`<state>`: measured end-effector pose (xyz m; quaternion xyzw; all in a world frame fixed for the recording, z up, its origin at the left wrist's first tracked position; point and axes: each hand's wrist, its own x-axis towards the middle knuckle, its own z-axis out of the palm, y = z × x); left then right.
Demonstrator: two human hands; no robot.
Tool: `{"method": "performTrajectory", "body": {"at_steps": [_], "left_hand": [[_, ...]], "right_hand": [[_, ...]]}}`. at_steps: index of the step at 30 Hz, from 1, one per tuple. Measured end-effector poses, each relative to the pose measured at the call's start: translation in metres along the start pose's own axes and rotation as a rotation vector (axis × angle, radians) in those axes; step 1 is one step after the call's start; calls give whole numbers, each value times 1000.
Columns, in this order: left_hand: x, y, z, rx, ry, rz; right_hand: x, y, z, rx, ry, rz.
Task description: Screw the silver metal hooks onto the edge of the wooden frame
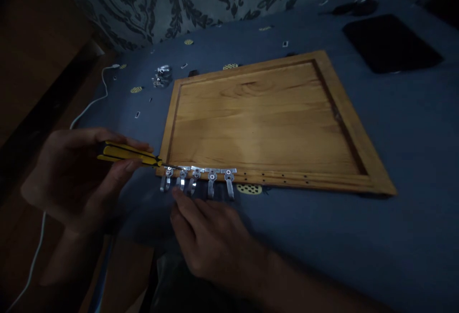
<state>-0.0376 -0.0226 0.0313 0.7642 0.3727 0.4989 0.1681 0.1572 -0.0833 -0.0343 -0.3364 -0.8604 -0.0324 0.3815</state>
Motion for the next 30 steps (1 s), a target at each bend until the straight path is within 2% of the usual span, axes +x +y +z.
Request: {"method": "performTrajectory", "body": {"at_steps": [11,18,30], "left_hand": [[0,-1,-5,73,-37,-15],[3,12,-1,197,-77,-93],[10,17,-7,216,-227,-35]], "right_hand": [[2,2,-2,23,11,-10],[0,2,-2,12,5,-22],[1,2,-1,32,14,-8]]}}
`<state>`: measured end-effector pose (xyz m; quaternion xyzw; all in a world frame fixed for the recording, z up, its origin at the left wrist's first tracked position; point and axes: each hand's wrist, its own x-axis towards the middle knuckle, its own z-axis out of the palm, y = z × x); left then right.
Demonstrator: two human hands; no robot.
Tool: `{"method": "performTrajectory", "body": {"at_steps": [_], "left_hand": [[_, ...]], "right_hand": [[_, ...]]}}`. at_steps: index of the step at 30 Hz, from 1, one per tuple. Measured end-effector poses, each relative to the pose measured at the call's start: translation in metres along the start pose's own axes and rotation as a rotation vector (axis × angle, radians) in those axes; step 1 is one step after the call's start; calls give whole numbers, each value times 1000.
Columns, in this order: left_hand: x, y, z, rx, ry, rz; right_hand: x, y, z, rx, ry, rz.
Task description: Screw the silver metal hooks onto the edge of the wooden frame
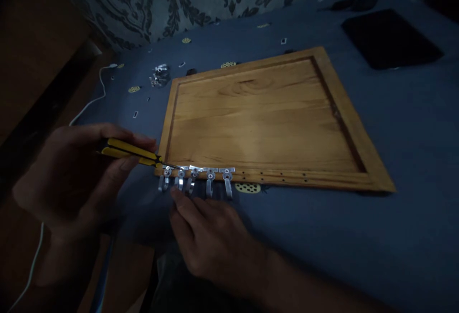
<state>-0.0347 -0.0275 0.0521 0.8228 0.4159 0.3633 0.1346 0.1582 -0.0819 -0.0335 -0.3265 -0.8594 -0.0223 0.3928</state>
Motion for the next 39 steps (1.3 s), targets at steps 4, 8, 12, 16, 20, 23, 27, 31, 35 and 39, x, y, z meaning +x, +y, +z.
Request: {"method": "performTrajectory", "body": {"at_steps": [4,8,12,16,20,23,27,31,35,39], "left_hand": [[4,0,-3,-43,-17,-6],[9,-1,-3,-59,-34,35],[5,-4,-1,-106,1,-2],[-1,-7,3,-76,85,58],[0,-5,6,30,171,195],[3,-1,8,90,211,212],[3,2,10,83,223,201],[3,3,11,119,232,192],[4,3,10,130,229,153],[5,3,9,129,207,122]], "right_hand": [[1,0,-1,13,-24,10],[2,0,-1,-5,-21,-3],[1,0,-2,-1,-25,-1],[0,1,-2,-9,-39,-21],[-1,2,3,6,-5,-9],[-3,2,7,30,7,3],[-4,2,9,32,1,-10],[-3,2,6,22,-2,-16],[-1,1,6,27,0,2],[-1,0,6,40,4,14]]}}
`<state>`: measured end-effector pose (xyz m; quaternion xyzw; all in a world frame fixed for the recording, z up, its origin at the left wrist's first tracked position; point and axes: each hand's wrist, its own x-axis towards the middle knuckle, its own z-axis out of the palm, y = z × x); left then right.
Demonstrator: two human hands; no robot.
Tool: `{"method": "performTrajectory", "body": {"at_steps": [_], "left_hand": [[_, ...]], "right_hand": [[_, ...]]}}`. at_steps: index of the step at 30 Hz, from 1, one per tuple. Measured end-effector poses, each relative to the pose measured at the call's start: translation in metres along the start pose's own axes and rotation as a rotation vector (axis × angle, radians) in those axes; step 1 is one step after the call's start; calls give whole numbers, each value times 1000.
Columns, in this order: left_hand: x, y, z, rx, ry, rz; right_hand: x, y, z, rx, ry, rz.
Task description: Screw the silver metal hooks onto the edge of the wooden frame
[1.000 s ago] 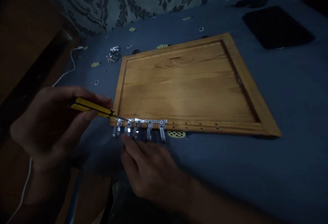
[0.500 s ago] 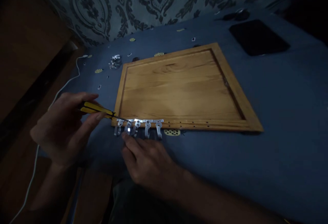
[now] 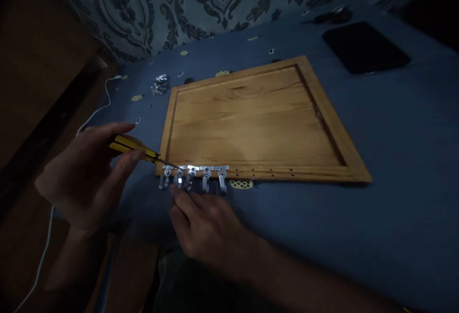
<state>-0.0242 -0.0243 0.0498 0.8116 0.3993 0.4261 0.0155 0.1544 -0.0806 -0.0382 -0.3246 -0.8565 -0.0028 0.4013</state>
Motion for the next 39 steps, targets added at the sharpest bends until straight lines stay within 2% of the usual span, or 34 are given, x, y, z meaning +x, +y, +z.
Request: {"method": "performTrajectory", "body": {"at_steps": [16,26,32,35,39], "left_hand": [[8,-1,-4,-6,-64,46],[11,-1,-7,-29,-122,33],[10,-3,-6,-15,-104,78],[7,-6,-9,7,-26,51],[2,-7,-18,144,218,-22]], "right_hand": [[-4,1,-4,-23,-52,-22],[-1,1,-6,-21,-36,-24],[-2,1,-1,-6,-17,-2],[-2,2,1,-4,4,-3],[-3,2,0,1,-22,-15]]}}
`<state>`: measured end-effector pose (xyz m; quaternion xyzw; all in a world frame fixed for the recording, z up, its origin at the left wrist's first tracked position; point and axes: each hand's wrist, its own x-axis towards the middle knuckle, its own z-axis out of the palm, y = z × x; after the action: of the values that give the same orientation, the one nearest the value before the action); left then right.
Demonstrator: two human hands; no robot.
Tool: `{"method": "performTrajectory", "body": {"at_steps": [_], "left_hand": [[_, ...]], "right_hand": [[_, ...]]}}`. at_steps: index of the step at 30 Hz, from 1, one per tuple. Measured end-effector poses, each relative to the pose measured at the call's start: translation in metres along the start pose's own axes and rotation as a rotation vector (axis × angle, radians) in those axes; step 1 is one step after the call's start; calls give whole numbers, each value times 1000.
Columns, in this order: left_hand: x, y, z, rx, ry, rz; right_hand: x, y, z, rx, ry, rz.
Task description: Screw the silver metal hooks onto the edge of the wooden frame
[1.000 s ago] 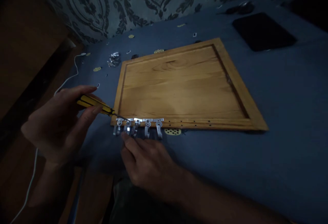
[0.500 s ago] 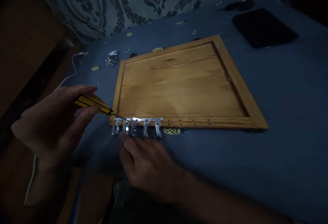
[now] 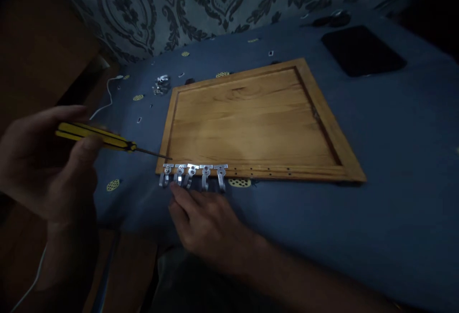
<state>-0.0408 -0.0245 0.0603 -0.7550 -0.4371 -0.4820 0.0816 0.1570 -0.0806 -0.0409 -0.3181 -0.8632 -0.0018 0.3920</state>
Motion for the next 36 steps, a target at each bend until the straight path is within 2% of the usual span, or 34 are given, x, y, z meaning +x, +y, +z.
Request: {"method": "performTrajectory", "body": {"at_steps": [2,6,13,24,31,36], "left_hand": [[-2,0,-4,18,-1,10],[-7,-3,-4,-98,-94,35],[-17,-4,3,-190,-162,-17],[-19,-3,9,-215,-161,3],[-16,-2,8,-210,-151,79],[-18,-1,6,-245,-152,55]], "right_hand": [[0,0,0,-7,-2,-7],[0,0,-1,-15,-12,-11],[4,-1,-4,-21,15,-4],[3,-1,-6,-2,-15,-1],[4,0,-6,-2,-19,0],[5,-2,-7,-1,-8,13]]}}
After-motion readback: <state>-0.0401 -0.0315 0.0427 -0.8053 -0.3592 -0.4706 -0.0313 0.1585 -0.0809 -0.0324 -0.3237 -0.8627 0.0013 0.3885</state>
